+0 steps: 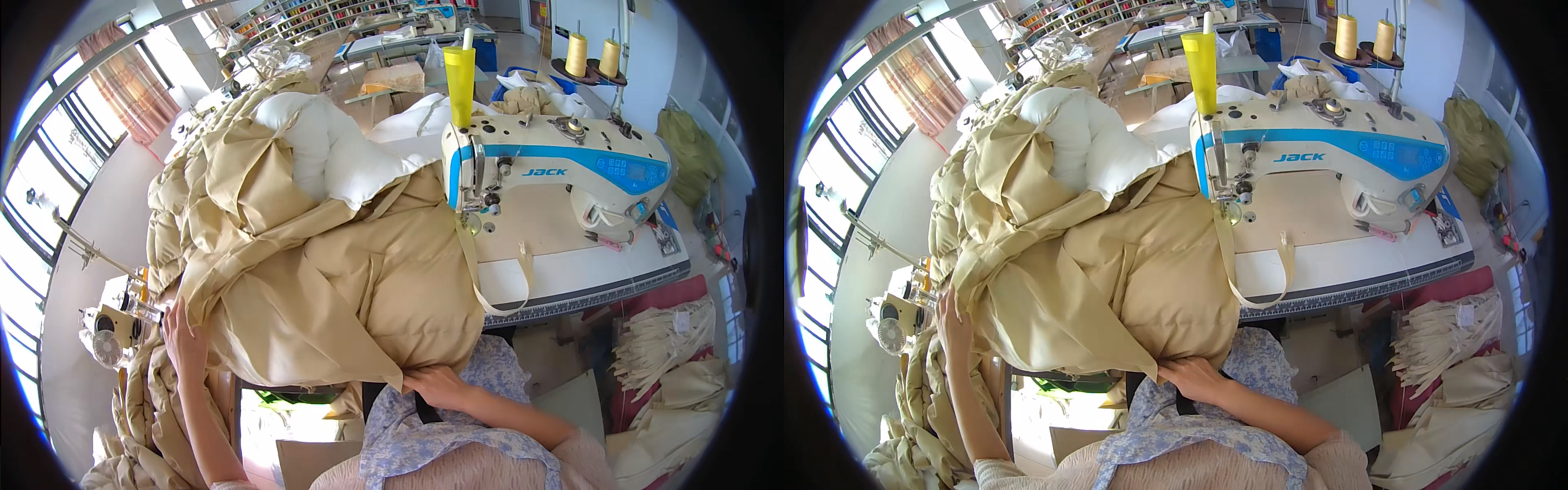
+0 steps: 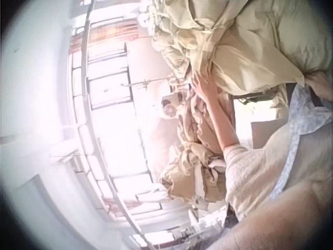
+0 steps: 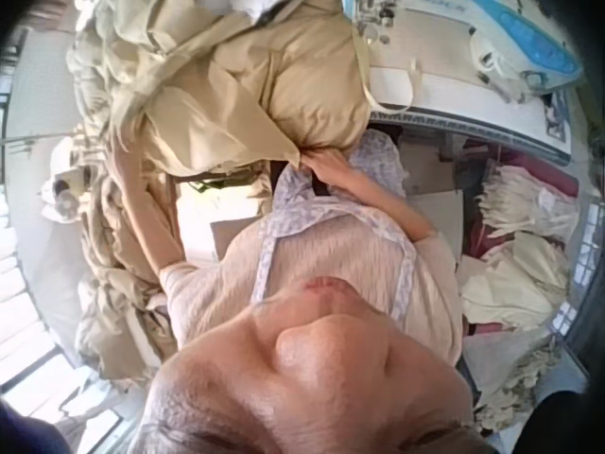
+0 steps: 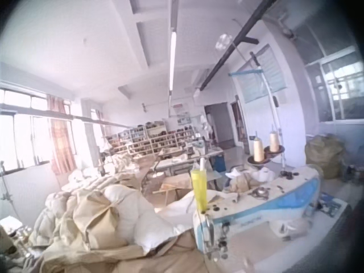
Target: The person sews a zipper onto a beige fabric item using a sewing machine. They guide the fabric and zipper under the needle, adjust the material, and trim threads with scissors. The work continues across multiple sections of the item.
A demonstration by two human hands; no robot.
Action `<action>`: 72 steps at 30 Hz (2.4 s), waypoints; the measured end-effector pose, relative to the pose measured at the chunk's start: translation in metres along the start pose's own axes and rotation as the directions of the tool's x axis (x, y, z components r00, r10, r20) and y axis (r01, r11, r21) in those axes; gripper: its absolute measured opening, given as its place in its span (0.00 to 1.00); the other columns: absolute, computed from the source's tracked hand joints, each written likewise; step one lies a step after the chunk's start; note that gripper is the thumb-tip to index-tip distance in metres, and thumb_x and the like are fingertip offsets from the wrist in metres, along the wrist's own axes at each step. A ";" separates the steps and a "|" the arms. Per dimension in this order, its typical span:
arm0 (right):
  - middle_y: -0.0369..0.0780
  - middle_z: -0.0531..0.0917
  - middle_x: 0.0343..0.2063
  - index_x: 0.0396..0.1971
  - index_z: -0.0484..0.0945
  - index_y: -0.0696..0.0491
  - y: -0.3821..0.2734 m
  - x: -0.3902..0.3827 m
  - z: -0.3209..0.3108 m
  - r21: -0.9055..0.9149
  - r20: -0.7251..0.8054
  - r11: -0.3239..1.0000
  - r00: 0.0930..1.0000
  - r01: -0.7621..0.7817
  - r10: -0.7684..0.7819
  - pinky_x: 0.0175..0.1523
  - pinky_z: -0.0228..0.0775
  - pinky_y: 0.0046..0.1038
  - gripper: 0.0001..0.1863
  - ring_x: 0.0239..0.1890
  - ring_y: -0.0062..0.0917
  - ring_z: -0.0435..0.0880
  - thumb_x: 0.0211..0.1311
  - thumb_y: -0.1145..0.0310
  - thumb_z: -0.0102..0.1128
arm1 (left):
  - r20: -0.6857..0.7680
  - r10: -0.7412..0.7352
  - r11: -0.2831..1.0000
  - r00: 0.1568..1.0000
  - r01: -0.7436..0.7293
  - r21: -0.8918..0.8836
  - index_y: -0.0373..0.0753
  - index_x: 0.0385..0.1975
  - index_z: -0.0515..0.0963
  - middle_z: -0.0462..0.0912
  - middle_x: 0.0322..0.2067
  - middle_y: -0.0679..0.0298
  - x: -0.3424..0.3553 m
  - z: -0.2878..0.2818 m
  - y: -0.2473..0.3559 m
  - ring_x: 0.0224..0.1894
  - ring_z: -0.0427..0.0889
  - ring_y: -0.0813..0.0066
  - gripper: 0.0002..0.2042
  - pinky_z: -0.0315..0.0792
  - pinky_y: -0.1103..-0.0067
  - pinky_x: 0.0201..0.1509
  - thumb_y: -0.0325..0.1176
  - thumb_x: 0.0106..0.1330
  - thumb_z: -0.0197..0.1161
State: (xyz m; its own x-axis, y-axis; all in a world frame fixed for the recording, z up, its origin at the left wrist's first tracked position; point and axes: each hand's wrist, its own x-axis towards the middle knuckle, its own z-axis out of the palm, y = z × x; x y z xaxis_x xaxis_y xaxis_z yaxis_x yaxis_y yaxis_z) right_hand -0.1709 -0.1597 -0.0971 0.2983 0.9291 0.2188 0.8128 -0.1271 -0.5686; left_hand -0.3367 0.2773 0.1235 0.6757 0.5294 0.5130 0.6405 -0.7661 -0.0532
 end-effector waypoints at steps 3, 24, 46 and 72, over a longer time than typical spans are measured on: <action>0.41 0.87 0.41 0.46 0.80 0.52 0.004 -0.016 0.008 -0.074 -0.001 0.993 0.995 0.097 -0.097 0.51 0.78 0.37 0.14 0.47 0.36 0.86 0.60 0.71 0.55 | 0.011 0.521 0.679 0.853 -0.407 -0.611 0.41 0.71 0.69 0.70 0.69 0.51 -0.001 -0.037 0.184 0.76 0.61 0.46 0.29 0.62 0.60 0.76 0.22 0.68 0.57; 0.37 0.83 0.46 0.40 0.83 0.54 0.034 -0.050 -0.192 -0.398 -0.517 0.831 0.843 -0.388 0.147 0.76 0.56 0.48 0.15 0.59 0.33 0.79 0.56 0.65 0.75 | -0.126 0.714 0.561 0.689 -0.670 -0.486 0.41 0.67 0.73 0.70 0.69 0.60 -0.020 0.085 0.253 0.74 0.65 0.54 0.26 0.61 0.55 0.76 0.24 0.66 0.62; 0.39 0.88 0.44 0.54 0.82 0.59 0.024 -0.043 -0.010 0.895 0.250 0.202 0.823 -0.397 0.509 0.49 0.79 0.26 0.23 0.42 0.20 0.85 0.71 0.55 0.67 | -0.301 0.746 0.134 0.594 -0.576 -0.806 0.37 0.55 0.80 0.87 0.47 0.54 -0.024 -0.016 0.366 0.46 0.86 0.52 0.16 0.82 0.69 0.46 0.29 0.68 0.66; 0.39 0.86 0.48 0.56 0.80 0.62 -0.094 -0.118 -0.047 0.881 0.300 0.193 0.825 -0.433 0.479 0.56 0.73 0.25 0.19 0.50 0.18 0.81 0.68 0.70 0.58 | -0.126 0.958 0.020 0.258 -0.498 -0.867 0.35 0.72 0.66 0.70 0.71 0.53 -0.156 -0.008 0.300 0.74 0.67 0.54 0.34 0.68 0.61 0.74 0.15 0.62 0.55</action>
State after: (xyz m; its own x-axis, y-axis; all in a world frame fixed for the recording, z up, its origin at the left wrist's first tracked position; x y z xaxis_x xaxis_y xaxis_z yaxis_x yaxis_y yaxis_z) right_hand -0.2590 -0.2741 -0.0318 0.4848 0.8100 -0.3298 -0.4129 -0.1204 -0.9028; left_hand -0.2528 -0.0382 0.0346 0.7420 -0.6432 0.1893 -0.6399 -0.5950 0.4864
